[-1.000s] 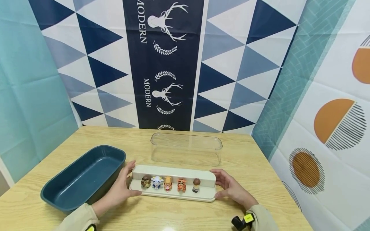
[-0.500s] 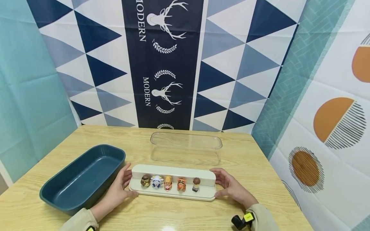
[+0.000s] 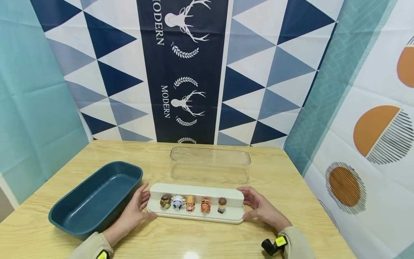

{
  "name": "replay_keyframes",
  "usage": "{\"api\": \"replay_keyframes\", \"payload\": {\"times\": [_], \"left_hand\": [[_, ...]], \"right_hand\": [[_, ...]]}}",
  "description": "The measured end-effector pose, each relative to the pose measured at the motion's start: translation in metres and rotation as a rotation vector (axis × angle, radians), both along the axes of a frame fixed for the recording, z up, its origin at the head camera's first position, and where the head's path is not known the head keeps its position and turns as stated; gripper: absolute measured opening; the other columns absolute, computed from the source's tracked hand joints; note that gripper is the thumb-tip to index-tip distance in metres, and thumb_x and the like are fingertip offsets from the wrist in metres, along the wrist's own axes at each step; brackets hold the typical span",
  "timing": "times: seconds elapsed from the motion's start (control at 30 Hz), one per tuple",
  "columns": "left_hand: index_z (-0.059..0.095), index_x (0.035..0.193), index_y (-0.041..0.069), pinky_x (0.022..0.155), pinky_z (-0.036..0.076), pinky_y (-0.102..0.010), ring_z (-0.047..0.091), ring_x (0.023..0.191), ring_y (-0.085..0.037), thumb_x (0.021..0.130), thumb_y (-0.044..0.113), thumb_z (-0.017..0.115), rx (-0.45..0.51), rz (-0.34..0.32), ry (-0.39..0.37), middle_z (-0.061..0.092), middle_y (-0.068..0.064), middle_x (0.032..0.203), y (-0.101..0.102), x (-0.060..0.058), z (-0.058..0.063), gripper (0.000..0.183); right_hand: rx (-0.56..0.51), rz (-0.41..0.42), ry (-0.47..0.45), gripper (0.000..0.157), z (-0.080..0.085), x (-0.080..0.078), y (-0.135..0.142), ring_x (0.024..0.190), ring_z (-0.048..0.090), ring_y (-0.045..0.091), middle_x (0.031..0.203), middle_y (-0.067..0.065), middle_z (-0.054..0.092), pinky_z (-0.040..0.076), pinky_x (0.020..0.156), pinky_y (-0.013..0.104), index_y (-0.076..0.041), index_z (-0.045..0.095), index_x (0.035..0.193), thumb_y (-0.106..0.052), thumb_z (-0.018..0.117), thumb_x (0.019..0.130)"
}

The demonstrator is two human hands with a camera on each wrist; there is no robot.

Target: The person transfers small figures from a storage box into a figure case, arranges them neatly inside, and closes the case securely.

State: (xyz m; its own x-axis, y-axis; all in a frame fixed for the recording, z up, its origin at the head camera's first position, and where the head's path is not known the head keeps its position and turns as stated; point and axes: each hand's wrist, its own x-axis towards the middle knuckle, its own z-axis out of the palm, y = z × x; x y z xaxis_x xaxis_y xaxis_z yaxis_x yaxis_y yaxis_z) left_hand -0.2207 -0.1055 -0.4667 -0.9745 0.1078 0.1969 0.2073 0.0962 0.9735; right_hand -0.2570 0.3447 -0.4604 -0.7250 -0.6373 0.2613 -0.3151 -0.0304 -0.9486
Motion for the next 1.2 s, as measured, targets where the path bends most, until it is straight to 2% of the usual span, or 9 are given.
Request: {"api": "replay_keyframes", "payload": {"times": [0.17,0.27,0.37,0.5,0.6,0.7,0.93,1.07,1.2], "left_hand": [[0.020,0.152,-0.007,0.110,0.033,-0.051,0.038,0.132,-0.050,0.064,-0.027,0.075,-0.013,0.001,0.017,0.039,-0.035,0.139,-0.002,-0.001,0.000,0.106],[0.020,0.152,-0.007,0.109,0.034,-0.051,0.038,0.132,-0.049,0.064,-0.027,0.075,-0.021,0.010,0.017,0.040,-0.035,0.139,-0.004,-0.002,0.002,0.106],[0.021,0.152,-0.007,0.109,0.034,-0.052,0.038,0.132,-0.049,0.064,-0.027,0.075,-0.022,0.016,0.018,0.040,-0.035,0.139,-0.006,-0.002,0.005,0.106],[0.020,0.153,-0.007,0.109,0.033,-0.053,0.038,0.132,-0.050,0.064,-0.027,0.075,-0.015,0.012,0.018,0.039,-0.035,0.140,-0.006,-0.003,0.006,0.106],[0.020,0.153,-0.007,0.110,0.033,-0.054,0.038,0.132,-0.050,0.064,-0.027,0.075,-0.004,0.008,0.014,0.039,-0.036,0.140,-0.004,-0.002,0.004,0.107],[0.020,0.152,-0.007,0.110,0.032,-0.055,0.037,0.132,-0.050,0.063,-0.027,0.075,0.001,0.005,0.017,0.039,-0.036,0.139,-0.002,-0.001,0.002,0.107],[0.021,0.152,-0.006,0.110,0.031,-0.057,0.037,0.133,-0.050,0.062,-0.027,0.075,-0.001,0.009,-0.006,0.039,-0.035,0.139,-0.001,-0.002,0.000,0.107],[0.021,0.152,-0.007,0.109,0.032,-0.057,0.038,0.132,-0.051,0.062,-0.027,0.075,-0.006,0.005,0.015,0.040,-0.036,0.139,-0.001,-0.001,0.001,0.107],[0.022,0.151,-0.008,0.108,0.034,-0.056,0.038,0.131,-0.052,0.062,-0.027,0.075,-0.013,0.000,0.040,0.040,-0.036,0.137,-0.002,-0.001,0.002,0.106]], "right_hand": [[-0.238,-0.060,0.069,0.070,-0.002,-0.008,0.000,0.122,0.056,0.015,0.135,0.004,0.056,0.047,0.100,0.027,0.005,0.033,0.146,0.024,0.058,0.083],[-0.446,-0.157,0.101,0.063,-0.003,-0.017,-0.002,0.124,0.056,0.019,0.134,0.011,0.056,0.049,0.099,0.031,0.002,0.036,0.145,0.026,0.048,0.088],[-0.520,-0.301,0.089,0.063,-0.001,-0.029,-0.004,0.124,0.053,0.017,0.135,0.011,0.051,0.049,0.098,0.029,-0.006,0.034,0.146,0.023,0.046,0.091],[-0.392,-0.515,0.039,0.075,0.005,-0.050,-0.008,0.130,0.039,0.020,0.142,0.015,0.034,0.045,0.099,0.022,-0.009,0.022,0.152,0.017,0.056,0.091],[-0.241,-0.600,0.000,0.090,0.010,-0.067,-0.011,0.139,0.025,0.031,0.150,0.020,0.021,0.039,0.103,0.022,-0.009,0.008,0.158,0.012,0.062,0.089],[-0.143,-0.608,-0.019,0.101,0.012,-0.080,-0.014,0.145,0.013,0.039,0.157,0.023,0.011,0.030,0.113,0.034,-0.012,-0.001,0.159,0.010,0.066,0.087],[-0.159,-0.544,-0.039,0.112,0.006,-0.094,-0.021,0.150,-0.002,0.034,0.165,0.020,0.000,0.001,0.119,0.051,-0.015,-0.015,0.158,0.015,0.066,0.085],[-0.113,-0.578,-0.040,0.114,0.005,-0.096,-0.022,0.149,0.005,0.034,0.162,0.023,0.009,0.008,0.119,0.049,-0.016,-0.015,0.158,0.010,0.069,0.085],[-0.034,-0.598,-0.036,0.105,0.008,-0.096,-0.025,0.138,0.025,0.036,0.151,0.027,0.019,0.028,0.111,0.039,-0.010,0.000,0.159,0.006,0.072,0.084]]}}
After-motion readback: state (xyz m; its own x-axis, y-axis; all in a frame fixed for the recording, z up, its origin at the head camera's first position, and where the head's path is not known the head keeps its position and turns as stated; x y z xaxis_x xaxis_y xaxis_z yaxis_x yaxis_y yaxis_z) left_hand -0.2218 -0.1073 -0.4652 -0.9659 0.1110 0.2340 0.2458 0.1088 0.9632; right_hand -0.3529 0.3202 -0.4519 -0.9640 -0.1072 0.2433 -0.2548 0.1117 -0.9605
